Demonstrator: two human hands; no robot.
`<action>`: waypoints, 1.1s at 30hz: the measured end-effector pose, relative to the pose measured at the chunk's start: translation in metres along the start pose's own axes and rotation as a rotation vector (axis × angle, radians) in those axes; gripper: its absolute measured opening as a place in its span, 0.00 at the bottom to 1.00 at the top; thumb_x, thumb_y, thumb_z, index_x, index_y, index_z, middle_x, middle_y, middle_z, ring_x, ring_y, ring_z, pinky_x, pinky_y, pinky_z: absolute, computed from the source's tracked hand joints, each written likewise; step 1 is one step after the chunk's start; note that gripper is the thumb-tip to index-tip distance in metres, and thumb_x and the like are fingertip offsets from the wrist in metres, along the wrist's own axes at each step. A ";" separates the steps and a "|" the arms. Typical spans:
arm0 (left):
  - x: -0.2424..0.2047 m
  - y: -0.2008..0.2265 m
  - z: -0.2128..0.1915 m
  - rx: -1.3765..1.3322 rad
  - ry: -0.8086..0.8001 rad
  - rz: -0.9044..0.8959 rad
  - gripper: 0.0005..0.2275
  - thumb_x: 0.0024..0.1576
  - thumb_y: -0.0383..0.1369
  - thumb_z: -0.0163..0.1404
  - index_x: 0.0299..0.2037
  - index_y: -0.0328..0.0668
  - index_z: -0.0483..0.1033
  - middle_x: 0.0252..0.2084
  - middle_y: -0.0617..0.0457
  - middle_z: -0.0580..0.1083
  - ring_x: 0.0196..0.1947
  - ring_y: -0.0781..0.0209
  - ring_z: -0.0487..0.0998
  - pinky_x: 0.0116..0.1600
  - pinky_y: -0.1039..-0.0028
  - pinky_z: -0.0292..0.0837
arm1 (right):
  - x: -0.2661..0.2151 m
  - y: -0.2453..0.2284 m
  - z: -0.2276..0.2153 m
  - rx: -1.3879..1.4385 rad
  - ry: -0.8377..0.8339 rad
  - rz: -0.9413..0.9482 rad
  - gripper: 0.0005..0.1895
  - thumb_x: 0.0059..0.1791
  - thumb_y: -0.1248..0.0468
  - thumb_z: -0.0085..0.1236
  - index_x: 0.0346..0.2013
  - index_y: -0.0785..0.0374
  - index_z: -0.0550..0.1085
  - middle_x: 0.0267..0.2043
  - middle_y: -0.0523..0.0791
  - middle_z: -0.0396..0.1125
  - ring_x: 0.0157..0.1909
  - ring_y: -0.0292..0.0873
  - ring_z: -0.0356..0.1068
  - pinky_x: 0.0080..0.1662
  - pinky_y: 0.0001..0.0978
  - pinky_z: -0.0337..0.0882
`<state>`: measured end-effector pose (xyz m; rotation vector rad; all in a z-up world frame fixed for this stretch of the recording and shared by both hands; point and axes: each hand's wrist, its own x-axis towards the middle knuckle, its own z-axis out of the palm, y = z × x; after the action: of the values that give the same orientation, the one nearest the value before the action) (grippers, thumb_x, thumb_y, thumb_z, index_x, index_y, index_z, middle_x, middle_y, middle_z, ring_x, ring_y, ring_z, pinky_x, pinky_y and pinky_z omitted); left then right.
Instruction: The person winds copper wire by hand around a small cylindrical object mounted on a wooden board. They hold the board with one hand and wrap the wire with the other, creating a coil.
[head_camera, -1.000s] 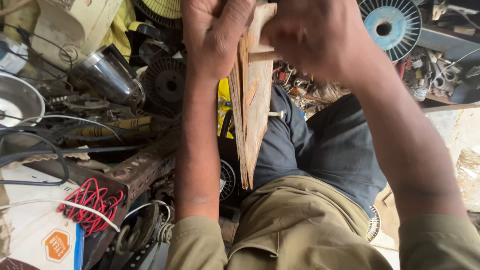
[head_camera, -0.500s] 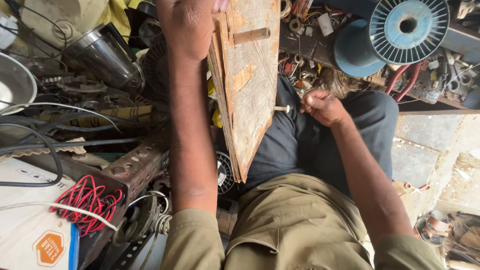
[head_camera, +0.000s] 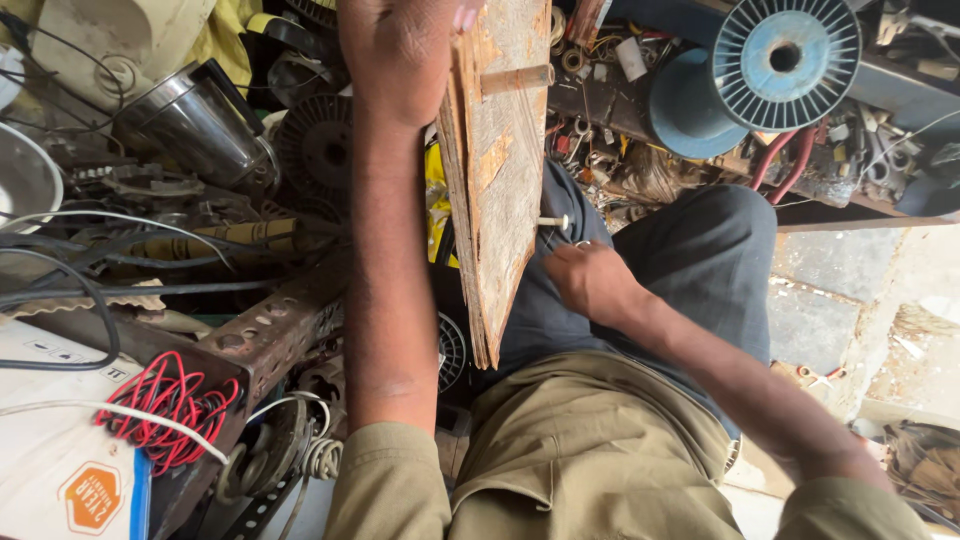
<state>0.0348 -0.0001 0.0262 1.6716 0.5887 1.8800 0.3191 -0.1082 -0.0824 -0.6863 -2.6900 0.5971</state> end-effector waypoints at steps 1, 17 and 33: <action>0.003 0.003 0.005 -0.005 -0.004 -0.002 0.16 0.72 0.32 0.48 0.28 0.37 0.70 0.24 0.51 0.69 0.24 0.63 0.70 0.31 0.75 0.67 | 0.010 -0.010 -0.019 0.132 -0.058 0.037 0.03 0.45 0.69 0.62 0.32 0.67 0.78 0.31 0.52 0.71 0.32 0.55 0.72 0.34 0.45 0.73; 0.027 0.054 0.024 -0.067 -0.031 -0.125 0.09 0.72 0.31 0.47 0.41 0.34 0.71 0.24 0.55 0.66 0.20 0.71 0.64 0.28 0.78 0.62 | 0.075 0.143 -0.016 0.640 0.188 0.308 0.13 0.53 0.59 0.63 0.36 0.68 0.80 0.33 0.44 0.75 0.36 0.35 0.73 0.36 0.32 0.73; -0.009 -0.005 -0.032 -0.138 0.042 -0.022 0.14 0.70 0.26 0.50 0.29 0.36 0.68 0.23 0.50 0.67 0.21 0.62 0.68 0.29 0.71 0.68 | -0.015 0.118 0.076 0.507 0.262 0.648 0.10 0.48 0.64 0.64 0.38 0.69 0.83 0.35 0.48 0.77 0.33 0.39 0.73 0.39 0.31 0.73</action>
<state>0.0039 -0.0013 0.0123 1.5352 0.4807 1.8995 0.3480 -0.0460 -0.2056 -1.3640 -1.9215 1.1880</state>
